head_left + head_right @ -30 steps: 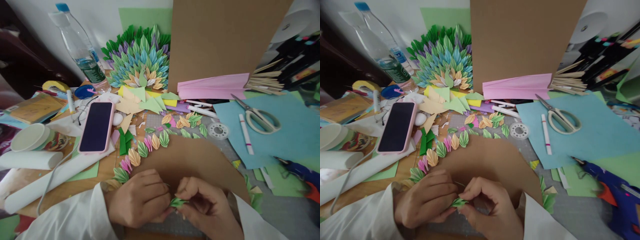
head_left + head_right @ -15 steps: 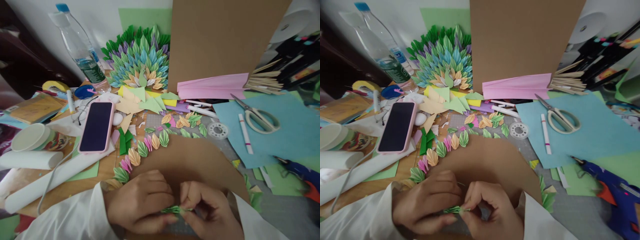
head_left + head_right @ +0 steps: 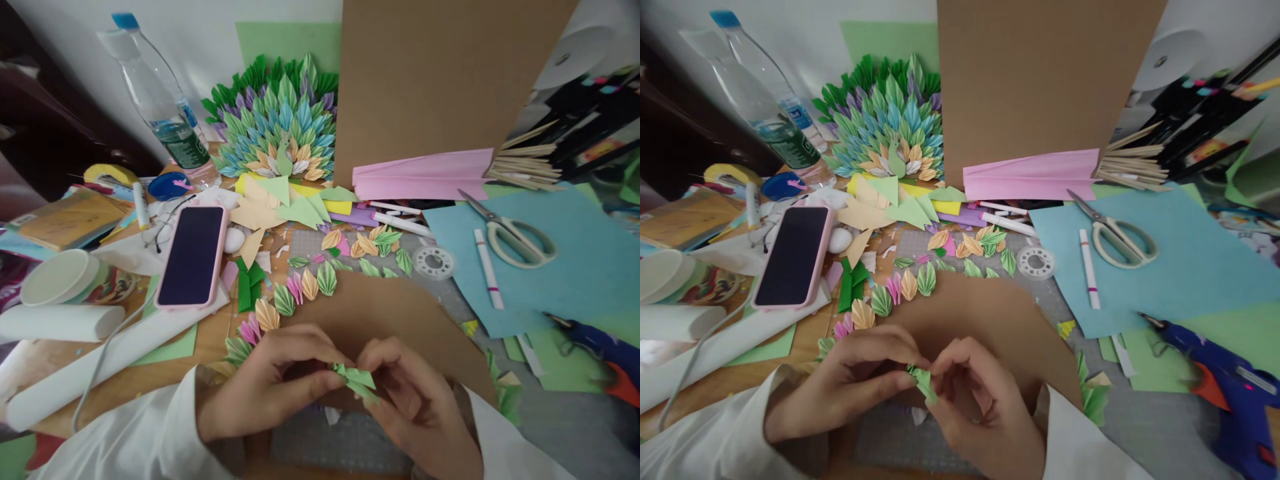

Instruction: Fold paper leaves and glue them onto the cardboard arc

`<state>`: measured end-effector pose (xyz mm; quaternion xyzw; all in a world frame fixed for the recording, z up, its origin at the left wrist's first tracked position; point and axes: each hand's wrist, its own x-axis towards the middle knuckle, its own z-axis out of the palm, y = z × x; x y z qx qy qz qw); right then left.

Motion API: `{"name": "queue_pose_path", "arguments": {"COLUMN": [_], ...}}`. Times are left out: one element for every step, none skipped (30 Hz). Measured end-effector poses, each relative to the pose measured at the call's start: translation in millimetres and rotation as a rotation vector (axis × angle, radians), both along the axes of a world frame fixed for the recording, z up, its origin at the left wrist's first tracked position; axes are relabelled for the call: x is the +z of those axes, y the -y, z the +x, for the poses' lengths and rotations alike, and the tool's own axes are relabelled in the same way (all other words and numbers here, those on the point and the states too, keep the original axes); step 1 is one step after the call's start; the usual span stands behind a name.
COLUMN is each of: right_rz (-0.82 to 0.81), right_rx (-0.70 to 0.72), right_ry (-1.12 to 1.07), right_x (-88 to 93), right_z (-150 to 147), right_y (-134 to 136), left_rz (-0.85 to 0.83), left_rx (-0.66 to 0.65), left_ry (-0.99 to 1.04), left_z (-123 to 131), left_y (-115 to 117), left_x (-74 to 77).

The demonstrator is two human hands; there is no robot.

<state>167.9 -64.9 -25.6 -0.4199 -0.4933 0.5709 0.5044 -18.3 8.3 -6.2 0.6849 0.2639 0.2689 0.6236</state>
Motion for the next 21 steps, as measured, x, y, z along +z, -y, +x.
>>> {"name": "queue_pose_path", "arguments": {"right_rz": [0.018,0.036,0.054,0.068,0.075,0.073,0.067,0.062,0.065,0.074,0.086,0.097,0.105,0.107,0.111,0.117,0.124,0.131,0.133,0.126,0.115], "right_rx": [0.002,0.008,0.015,0.025,0.037,0.048,0.052,0.053,0.053,0.048,0.040,0.033,0.027,0.030,0.036,0.046,0.058,0.064,0.066,0.070,0.079], "right_ry": [0.015,0.033,0.053,0.071,0.088,0.105,0.122,0.139,0.155,0.170,0.186,0.196,0.199,0.200,0.201,0.204,0.209,0.212,0.211,0.203,0.188], "right_x": [-0.2,-0.3,-0.5,-0.7,-0.9,-1.1,-1.4,-1.6,-1.9,-2.1,-2.3,-2.3,-2.3,-2.2,-2.2,-2.0,-1.8,-1.4,-0.7,0.3,1.7], "right_z": [-0.1,-0.1,-0.2,-0.1,0.1,0.4,0.8,1.3,1.8,2.2,2.5,2.6,2.6,2.5,2.5,2.4,2.4,2.4,2.3,2.1,1.8], "right_y": [0.3,0.7,1.1,1.5,2.0,2.5,2.9,3.4,3.7,3.8,3.7,3.4,3.0,2.5,2.1,1.7,1.6,1.6,1.8,1.9,2.0], "left_rz": [-0.053,-0.122,-0.207,-0.306,-0.409,-0.508,-0.596,-0.668,-0.719,-0.756,-0.781,-0.800,-0.814,-0.826,-0.834,-0.841,-0.843,-0.841,-0.836,-0.829,-0.821], "left_rx": [0.014,0.026,0.039,0.048,0.049,0.043,0.027,0.011,-0.007,-0.026,-0.042,-0.054,-0.061,-0.066,-0.071,-0.074,-0.081,-0.089,-0.098,-0.108,-0.116], "left_ry": [0.020,0.045,0.074,0.107,0.135,0.157,0.174,0.187,0.193,0.195,0.193,0.189,0.189,0.191,0.197,0.205,0.206,0.207,0.201,0.191,0.182], "left_z": [0.2,0.2,0.1,-0.2,-0.5,-0.8,-1.0,-1.1,-1.1,-0.9,-0.6,-0.3,0.0,0.3,0.5,0.7,0.9,1.1,1.3,1.5,1.6], "left_y": [1.0,2.1,3.2,4.1,4.7,5.0,4.8,4.3,3.5,2.5,1.6,0.7,0.1,-0.3,-0.4,-0.4,-0.2,-0.1,0.1,0.2,0.2], "left_x": [-1.4,-2.7,-3.9,-4.9,-5.6,-6.0,-6.1,-6.0,-5.7,-5.3,-4.9,-4.7,-4.6,-4.8,-5.1,-5.6,-6.0,-6.4,-6.7,-6.9,-7.0]}}
